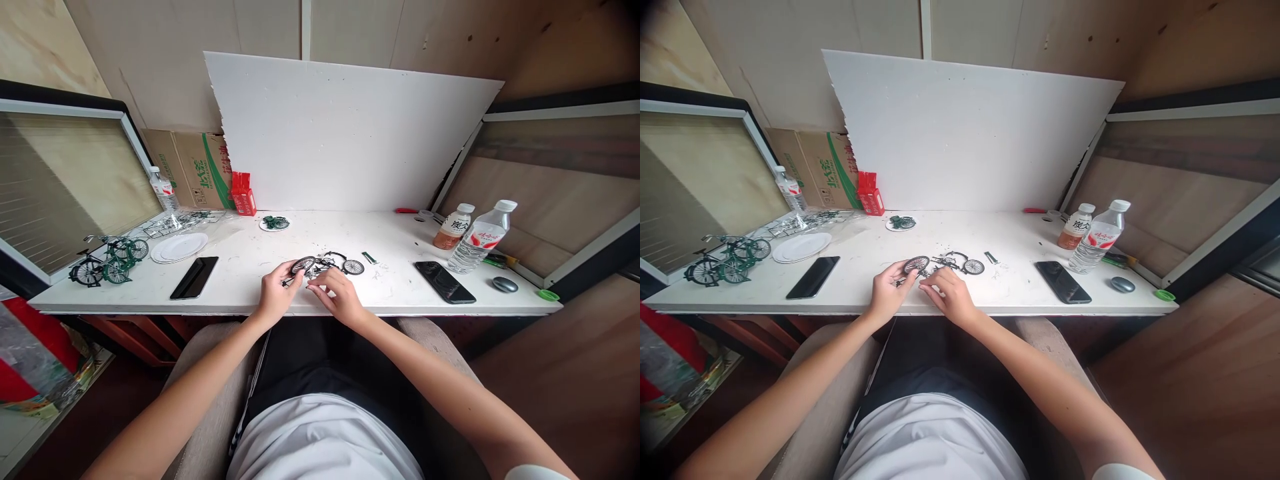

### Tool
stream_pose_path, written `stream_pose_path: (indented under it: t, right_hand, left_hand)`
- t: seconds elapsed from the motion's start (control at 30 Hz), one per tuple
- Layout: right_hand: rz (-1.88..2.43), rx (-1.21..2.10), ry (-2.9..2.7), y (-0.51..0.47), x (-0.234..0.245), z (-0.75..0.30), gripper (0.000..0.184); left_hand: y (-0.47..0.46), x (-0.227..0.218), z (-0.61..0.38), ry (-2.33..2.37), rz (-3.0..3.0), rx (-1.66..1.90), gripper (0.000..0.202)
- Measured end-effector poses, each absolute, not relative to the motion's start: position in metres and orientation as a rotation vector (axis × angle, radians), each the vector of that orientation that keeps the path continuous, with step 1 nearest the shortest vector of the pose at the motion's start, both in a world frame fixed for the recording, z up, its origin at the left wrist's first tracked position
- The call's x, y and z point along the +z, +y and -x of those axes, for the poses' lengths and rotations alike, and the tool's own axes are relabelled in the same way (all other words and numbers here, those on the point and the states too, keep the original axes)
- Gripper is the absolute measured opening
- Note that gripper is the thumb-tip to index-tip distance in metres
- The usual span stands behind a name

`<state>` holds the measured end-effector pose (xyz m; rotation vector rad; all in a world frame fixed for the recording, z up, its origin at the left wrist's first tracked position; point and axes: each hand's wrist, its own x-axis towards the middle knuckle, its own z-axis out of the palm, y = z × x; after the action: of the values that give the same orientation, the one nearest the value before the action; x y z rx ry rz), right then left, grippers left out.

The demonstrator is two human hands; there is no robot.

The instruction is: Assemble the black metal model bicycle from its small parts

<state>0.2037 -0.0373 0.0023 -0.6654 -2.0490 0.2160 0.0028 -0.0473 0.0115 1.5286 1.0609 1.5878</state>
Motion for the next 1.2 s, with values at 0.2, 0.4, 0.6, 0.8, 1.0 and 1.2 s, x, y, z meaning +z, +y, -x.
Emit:
stream_pose_path:
  t: [0.2, 0.4, 0.6, 0.8, 1.0, 1.2]
  right_hand:
    - [0.614, 0.189, -1.973, -0.026, 0.005, -0.209, 0.014]
    - [0.585, 0.14, -1.987, -0.025, 0.004, -0.209, 0.01]
    - [0.61, 0.068, -1.995, -0.025, 0.002, -0.209, 0.009]
    - [0.641, -0.005, -1.995, -0.025, -0.004, -0.209, 0.007]
    - [0.664, -0.027, -1.987, -0.024, -0.008, -0.21, 0.008]
    - [0.67, -0.017, -1.985, -0.025, -0.009, -0.209, 0.008]
  left_hand:
    - [-0.048, 0.002, -0.002, 1.072, -2.146, 1.637, 0.033]
    - [-0.041, -0.009, -0.001, 1.043, -2.421, 1.687, 0.038]
    - [-0.043, -0.015, -0.003, 1.007, -2.419, 1.664, 0.041]
    - [-0.044, -0.018, -0.003, 1.004, -2.427, 1.65, 0.043]
    - [-0.044, -0.02, -0.003, 0.998, -2.385, 1.657, 0.04]
    - [-0.043, -0.022, -0.004, 1.017, -2.346, 1.65, 0.037]
